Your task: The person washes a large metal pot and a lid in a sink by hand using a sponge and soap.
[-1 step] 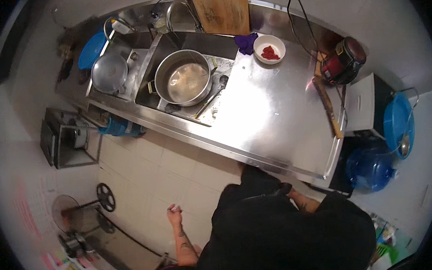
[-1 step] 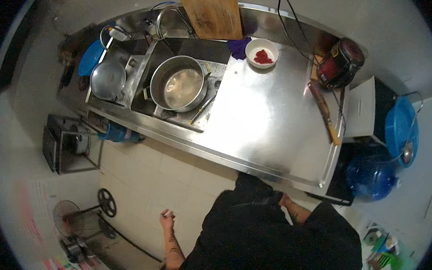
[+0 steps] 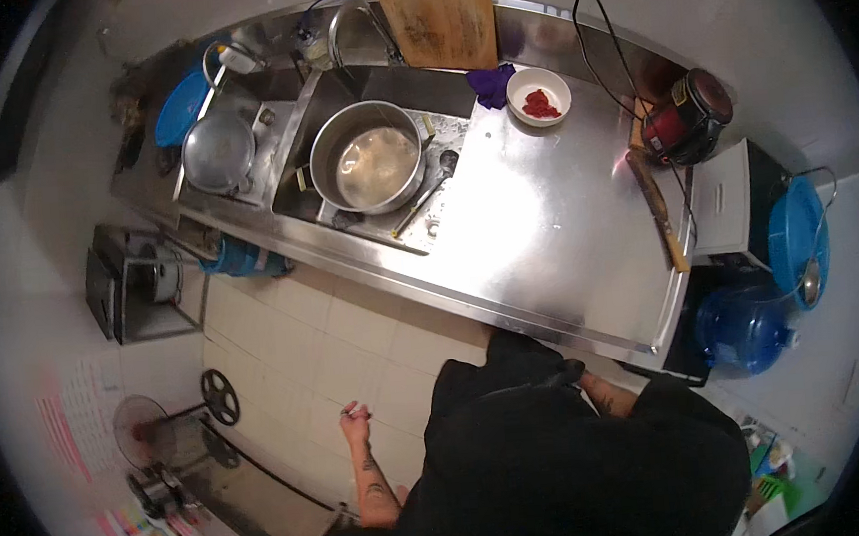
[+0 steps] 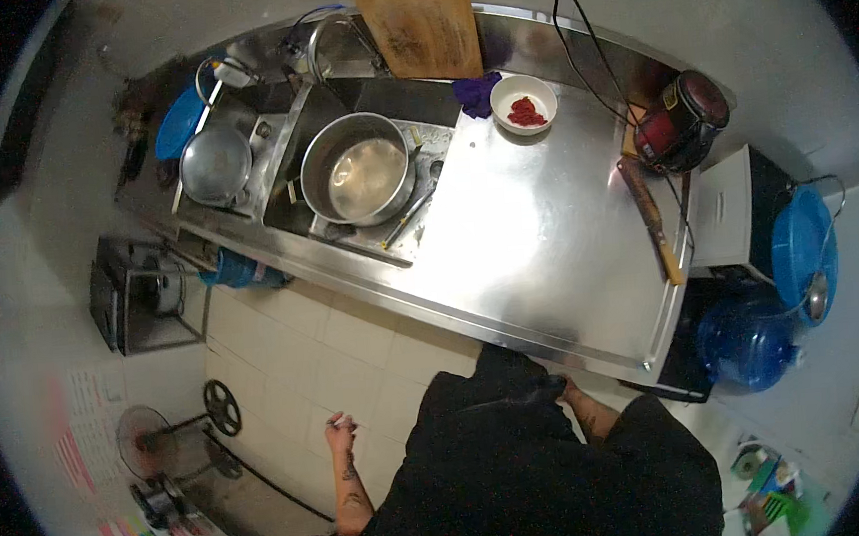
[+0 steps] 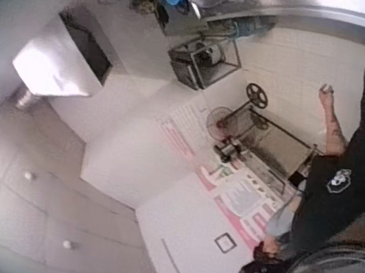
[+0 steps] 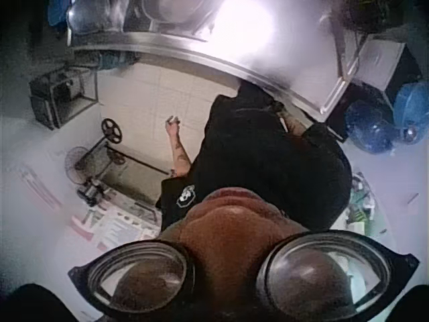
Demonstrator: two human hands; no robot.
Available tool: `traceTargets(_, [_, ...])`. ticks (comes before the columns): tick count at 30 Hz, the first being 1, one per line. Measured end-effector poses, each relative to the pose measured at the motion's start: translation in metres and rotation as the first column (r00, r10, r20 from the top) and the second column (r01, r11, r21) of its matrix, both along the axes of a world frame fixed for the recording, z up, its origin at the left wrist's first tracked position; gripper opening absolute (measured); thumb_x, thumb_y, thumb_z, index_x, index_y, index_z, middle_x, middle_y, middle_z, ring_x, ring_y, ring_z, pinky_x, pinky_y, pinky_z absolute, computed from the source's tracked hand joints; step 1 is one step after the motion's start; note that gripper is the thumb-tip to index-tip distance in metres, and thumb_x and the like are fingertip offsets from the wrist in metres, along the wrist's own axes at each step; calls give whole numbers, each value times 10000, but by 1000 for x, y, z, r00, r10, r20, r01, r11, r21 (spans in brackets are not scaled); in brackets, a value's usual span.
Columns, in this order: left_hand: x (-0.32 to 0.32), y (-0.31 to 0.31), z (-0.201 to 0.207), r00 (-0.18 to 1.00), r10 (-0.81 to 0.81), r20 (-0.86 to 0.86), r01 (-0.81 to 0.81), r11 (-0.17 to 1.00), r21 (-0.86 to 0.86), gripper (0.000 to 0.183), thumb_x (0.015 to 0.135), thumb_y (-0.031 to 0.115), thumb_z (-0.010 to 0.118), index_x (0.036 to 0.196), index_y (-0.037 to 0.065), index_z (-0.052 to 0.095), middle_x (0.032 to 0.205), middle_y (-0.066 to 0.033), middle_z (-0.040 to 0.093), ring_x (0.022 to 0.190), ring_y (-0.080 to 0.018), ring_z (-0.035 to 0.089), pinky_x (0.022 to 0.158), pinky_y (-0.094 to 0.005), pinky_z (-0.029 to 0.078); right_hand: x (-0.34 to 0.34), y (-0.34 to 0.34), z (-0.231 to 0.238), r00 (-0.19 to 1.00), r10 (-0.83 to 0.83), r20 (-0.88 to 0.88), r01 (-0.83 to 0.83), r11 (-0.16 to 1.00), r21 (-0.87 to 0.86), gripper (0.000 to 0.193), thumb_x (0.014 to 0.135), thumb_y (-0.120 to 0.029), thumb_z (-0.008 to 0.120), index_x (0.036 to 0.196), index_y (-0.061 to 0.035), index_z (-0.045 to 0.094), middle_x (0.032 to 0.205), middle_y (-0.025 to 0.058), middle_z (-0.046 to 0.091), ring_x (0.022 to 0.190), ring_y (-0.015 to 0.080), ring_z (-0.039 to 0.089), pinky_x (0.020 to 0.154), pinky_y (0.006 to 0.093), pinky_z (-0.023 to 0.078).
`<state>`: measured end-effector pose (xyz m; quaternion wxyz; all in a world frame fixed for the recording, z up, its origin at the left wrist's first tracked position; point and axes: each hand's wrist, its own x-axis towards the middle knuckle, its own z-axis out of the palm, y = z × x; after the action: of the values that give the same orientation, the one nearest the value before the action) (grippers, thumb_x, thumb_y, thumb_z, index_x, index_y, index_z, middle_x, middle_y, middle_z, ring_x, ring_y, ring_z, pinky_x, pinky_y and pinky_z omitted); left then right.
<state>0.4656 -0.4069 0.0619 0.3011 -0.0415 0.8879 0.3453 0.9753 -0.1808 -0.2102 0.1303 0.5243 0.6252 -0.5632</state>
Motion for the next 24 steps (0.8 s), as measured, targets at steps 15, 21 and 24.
traceTargets(15, [-200,392,174,670,-726,-154,591,396,703,333,920,71,584,1234,-13,511,887,-69,660,894,-122,601,890,-270,434,-195,26,88,472,-881,-24,879,473,-58,119,837,-41,548,856,50,622,811,169,656,706,265,647,602,395,542])
traceTargets(21, [-232,431,313,254,-798,-546,517,-365,774,282,903,64,560,1178,4,540,932,-160,663,855,-209,644,795,-360,510,-329,-9,123,645,-762,-60,763,637,113,166,835,-86,570,712,16,616,669,126,651,625,210,646,573,351,533])
traceTargets(24, [-235,439,374,74,-659,-748,367,-680,635,156,884,125,611,1038,103,617,976,-110,680,822,-209,648,753,-403,517,-382,-16,142,701,-708,86,703,706,83,149,797,-146,621,727,-14,619,697,130,655,670,253,634,658,382,503])
